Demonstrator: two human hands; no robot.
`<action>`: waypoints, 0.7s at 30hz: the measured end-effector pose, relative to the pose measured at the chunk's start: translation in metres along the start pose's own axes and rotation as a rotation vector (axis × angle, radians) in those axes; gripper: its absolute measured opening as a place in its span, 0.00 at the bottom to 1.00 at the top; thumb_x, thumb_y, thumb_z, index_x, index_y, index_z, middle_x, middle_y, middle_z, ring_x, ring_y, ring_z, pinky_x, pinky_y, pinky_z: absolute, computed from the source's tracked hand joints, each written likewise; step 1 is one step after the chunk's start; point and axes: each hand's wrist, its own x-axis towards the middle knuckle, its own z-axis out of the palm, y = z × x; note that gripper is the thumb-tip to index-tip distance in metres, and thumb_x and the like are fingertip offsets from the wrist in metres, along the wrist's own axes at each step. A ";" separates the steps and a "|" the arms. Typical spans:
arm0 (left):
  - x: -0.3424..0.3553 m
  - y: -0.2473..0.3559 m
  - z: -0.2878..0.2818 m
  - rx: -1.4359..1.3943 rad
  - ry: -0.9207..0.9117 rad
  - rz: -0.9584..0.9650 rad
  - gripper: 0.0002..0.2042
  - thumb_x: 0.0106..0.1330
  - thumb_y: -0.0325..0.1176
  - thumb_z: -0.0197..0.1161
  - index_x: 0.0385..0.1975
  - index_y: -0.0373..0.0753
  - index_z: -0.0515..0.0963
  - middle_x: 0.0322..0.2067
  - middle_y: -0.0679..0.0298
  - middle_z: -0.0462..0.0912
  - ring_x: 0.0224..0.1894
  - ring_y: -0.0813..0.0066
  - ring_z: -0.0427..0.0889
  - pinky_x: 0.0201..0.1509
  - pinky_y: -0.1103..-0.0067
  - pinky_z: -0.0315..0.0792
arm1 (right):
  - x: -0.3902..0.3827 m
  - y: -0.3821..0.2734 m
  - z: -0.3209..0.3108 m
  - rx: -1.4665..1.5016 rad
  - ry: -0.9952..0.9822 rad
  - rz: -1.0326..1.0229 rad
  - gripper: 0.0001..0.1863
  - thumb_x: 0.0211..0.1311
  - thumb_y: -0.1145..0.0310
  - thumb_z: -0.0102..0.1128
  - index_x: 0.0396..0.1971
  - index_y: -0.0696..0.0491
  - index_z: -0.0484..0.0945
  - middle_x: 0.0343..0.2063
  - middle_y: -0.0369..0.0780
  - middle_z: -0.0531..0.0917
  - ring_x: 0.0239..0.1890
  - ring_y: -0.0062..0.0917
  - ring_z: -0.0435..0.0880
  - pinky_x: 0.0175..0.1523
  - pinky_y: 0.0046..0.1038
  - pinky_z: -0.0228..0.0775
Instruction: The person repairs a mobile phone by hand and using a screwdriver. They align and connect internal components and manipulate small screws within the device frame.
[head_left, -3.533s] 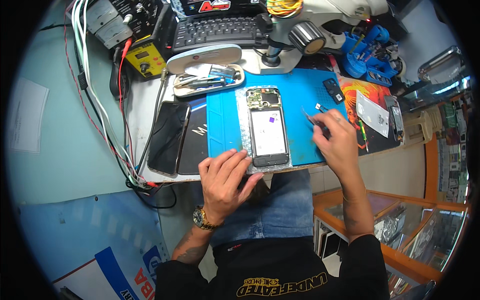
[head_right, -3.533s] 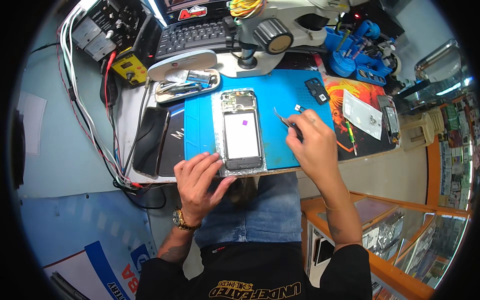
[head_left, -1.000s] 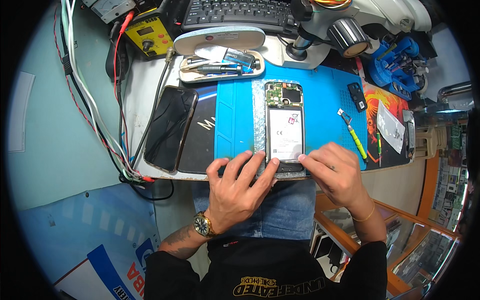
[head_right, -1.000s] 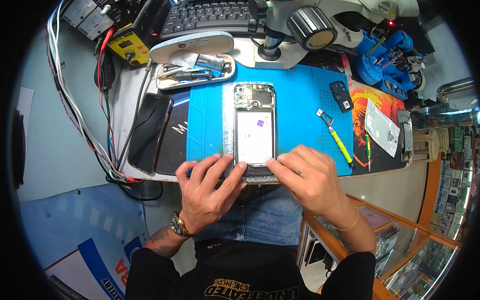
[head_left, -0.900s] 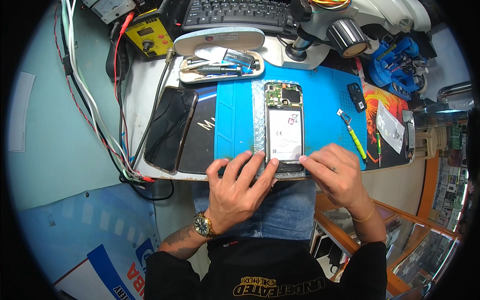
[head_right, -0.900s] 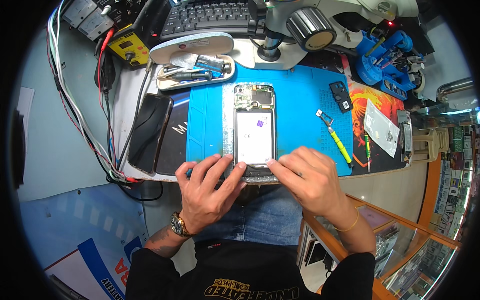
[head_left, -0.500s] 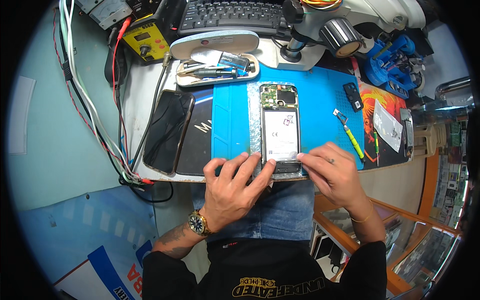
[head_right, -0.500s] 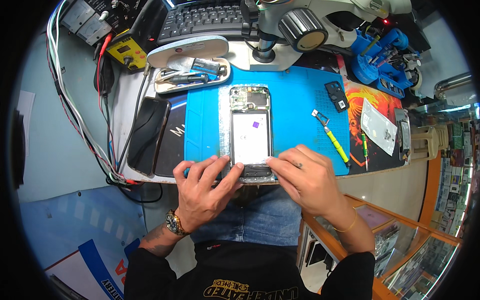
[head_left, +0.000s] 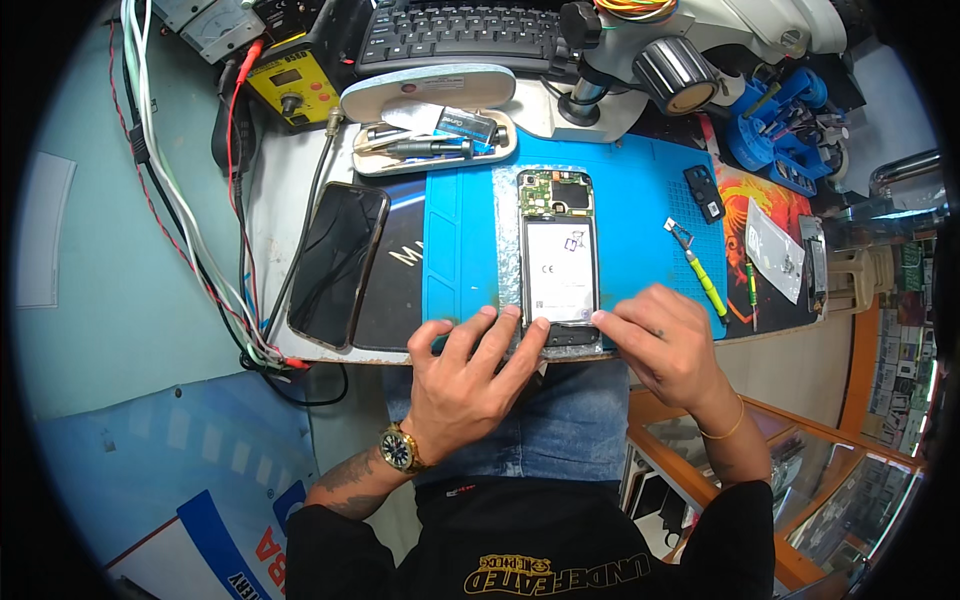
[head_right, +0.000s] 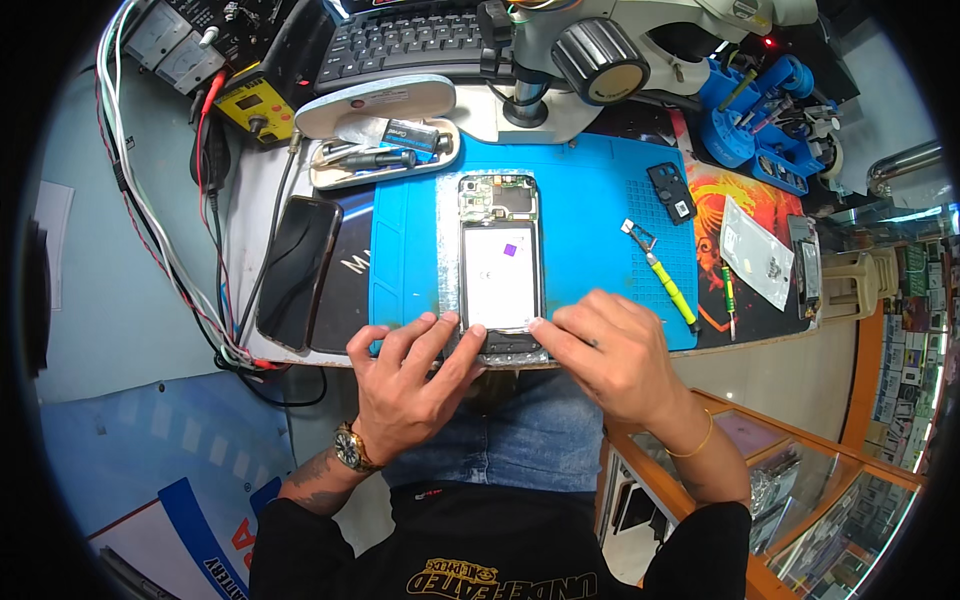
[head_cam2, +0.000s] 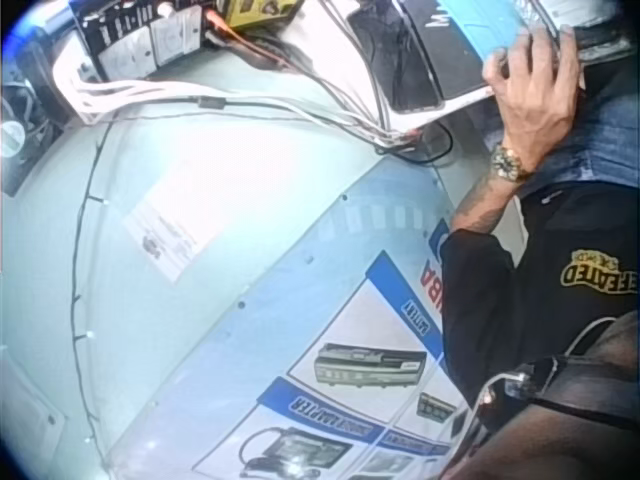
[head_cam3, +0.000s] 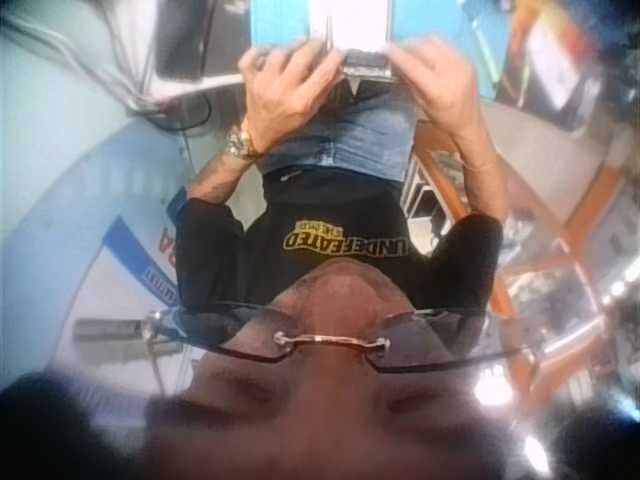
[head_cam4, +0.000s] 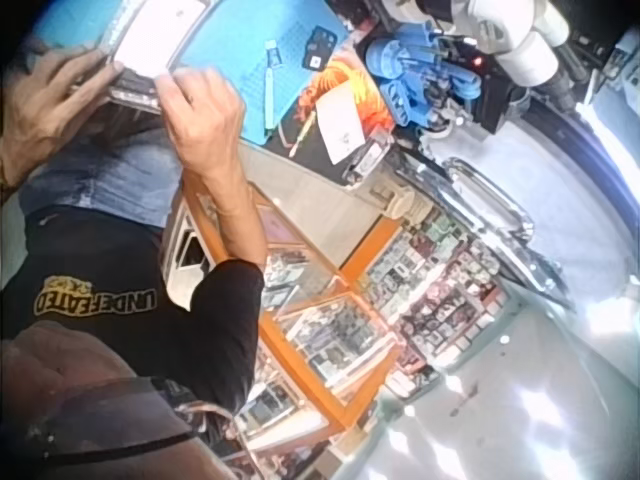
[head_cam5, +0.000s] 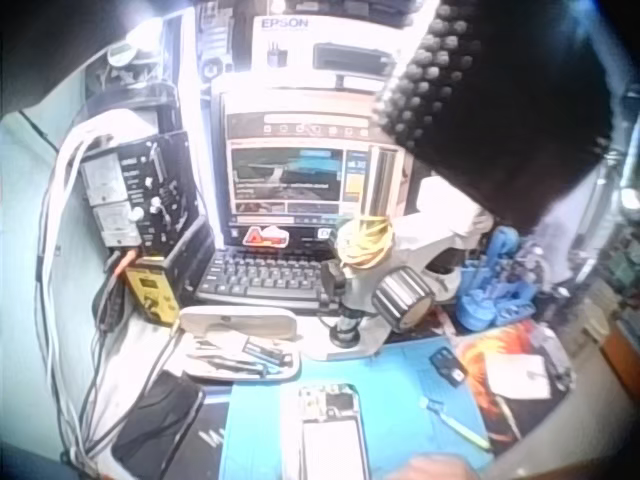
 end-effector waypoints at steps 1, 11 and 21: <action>0.000 0.001 0.000 0.025 0.002 0.006 0.23 0.65 0.42 0.76 0.62 0.51 0.85 0.55 0.66 0.86 0.52 0.72 0.85 0.60 0.63 0.60 | -0.001 0.000 0.000 0.001 0.001 -0.001 0.18 0.50 0.75 0.71 0.45 0.56 0.88 0.34 0.38 0.84 0.32 0.31 0.82 0.32 0.32 0.71; 0.003 0.002 -0.005 0.079 -0.027 0.032 0.22 0.67 0.41 0.73 0.62 0.51 0.85 0.54 0.65 0.87 0.52 0.71 0.85 0.60 0.62 0.61 | 0.000 0.000 -0.005 -0.029 0.047 -0.040 0.19 0.51 0.76 0.71 0.46 0.58 0.86 0.34 0.39 0.84 0.32 0.32 0.82 0.32 0.33 0.70; 0.014 0.011 -0.001 -0.105 0.056 -0.041 0.18 0.65 0.40 0.76 0.53 0.42 0.87 0.53 0.64 0.88 0.53 0.71 0.86 0.62 0.62 0.61 | 0.007 -0.011 0.008 0.157 0.004 0.176 0.21 0.52 0.79 0.72 0.50 0.54 0.87 0.32 0.39 0.78 0.35 0.35 0.83 0.35 0.34 0.75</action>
